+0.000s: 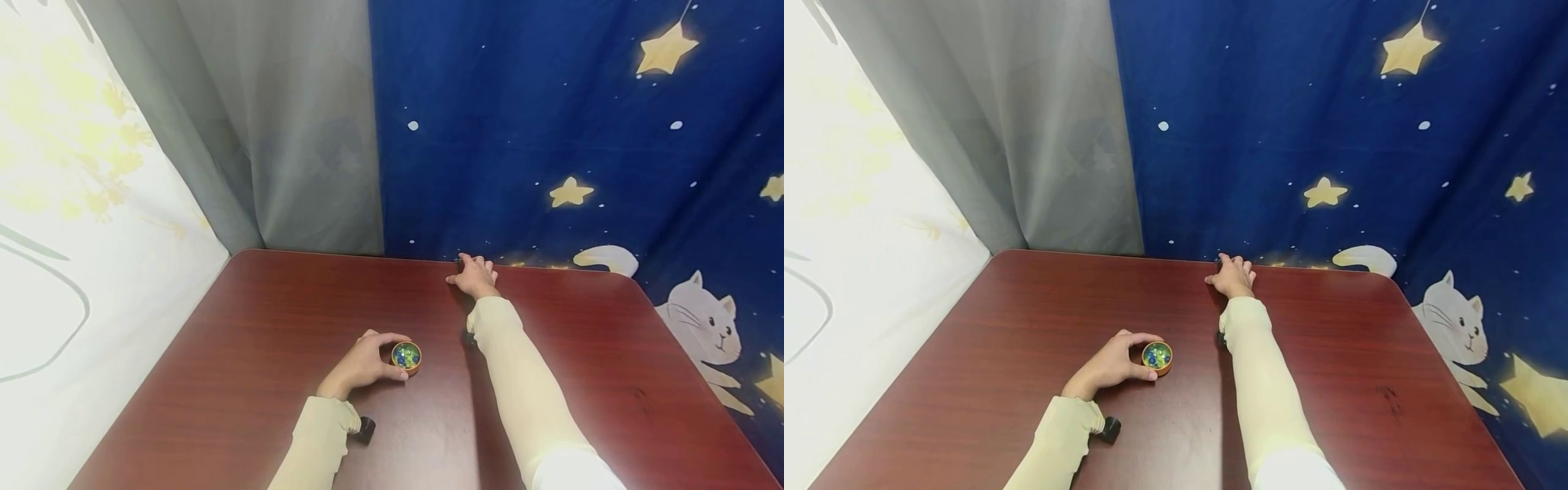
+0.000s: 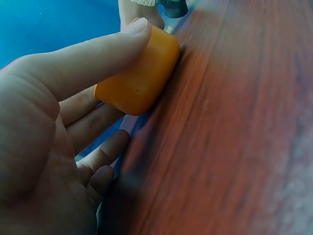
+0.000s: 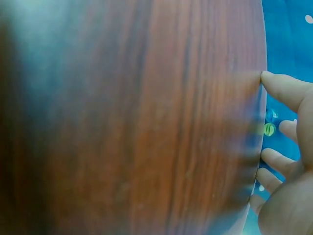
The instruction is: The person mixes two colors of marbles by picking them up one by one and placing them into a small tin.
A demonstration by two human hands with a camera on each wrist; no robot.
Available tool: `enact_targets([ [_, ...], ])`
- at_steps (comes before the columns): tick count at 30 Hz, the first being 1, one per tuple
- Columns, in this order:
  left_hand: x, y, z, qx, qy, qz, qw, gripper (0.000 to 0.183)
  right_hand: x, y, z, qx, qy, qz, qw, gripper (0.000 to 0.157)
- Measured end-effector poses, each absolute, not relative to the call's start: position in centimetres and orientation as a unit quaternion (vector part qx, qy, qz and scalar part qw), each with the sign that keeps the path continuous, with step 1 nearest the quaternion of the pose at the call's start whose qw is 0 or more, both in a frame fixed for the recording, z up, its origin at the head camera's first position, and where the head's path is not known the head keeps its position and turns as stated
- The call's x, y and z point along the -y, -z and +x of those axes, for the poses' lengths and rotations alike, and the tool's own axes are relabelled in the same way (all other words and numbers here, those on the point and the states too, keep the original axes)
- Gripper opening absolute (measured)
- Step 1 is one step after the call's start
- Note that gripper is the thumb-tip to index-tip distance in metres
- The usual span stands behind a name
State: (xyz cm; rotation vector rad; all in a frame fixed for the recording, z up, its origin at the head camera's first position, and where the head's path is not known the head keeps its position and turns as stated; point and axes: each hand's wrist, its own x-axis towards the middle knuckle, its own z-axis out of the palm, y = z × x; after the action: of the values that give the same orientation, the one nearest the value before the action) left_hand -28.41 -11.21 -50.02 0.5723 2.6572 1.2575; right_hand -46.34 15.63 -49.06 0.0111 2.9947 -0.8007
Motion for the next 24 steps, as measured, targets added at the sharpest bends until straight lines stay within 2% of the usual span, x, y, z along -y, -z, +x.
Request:
enact_targets([
  [24, 11.19, 50.22, -28.64, -0.883, -0.425, 0.183, 0.077, 0.063, -15.40, 49.03, -46.42, -0.970, 0.243, -0.005, 0.015, 0.069],
])
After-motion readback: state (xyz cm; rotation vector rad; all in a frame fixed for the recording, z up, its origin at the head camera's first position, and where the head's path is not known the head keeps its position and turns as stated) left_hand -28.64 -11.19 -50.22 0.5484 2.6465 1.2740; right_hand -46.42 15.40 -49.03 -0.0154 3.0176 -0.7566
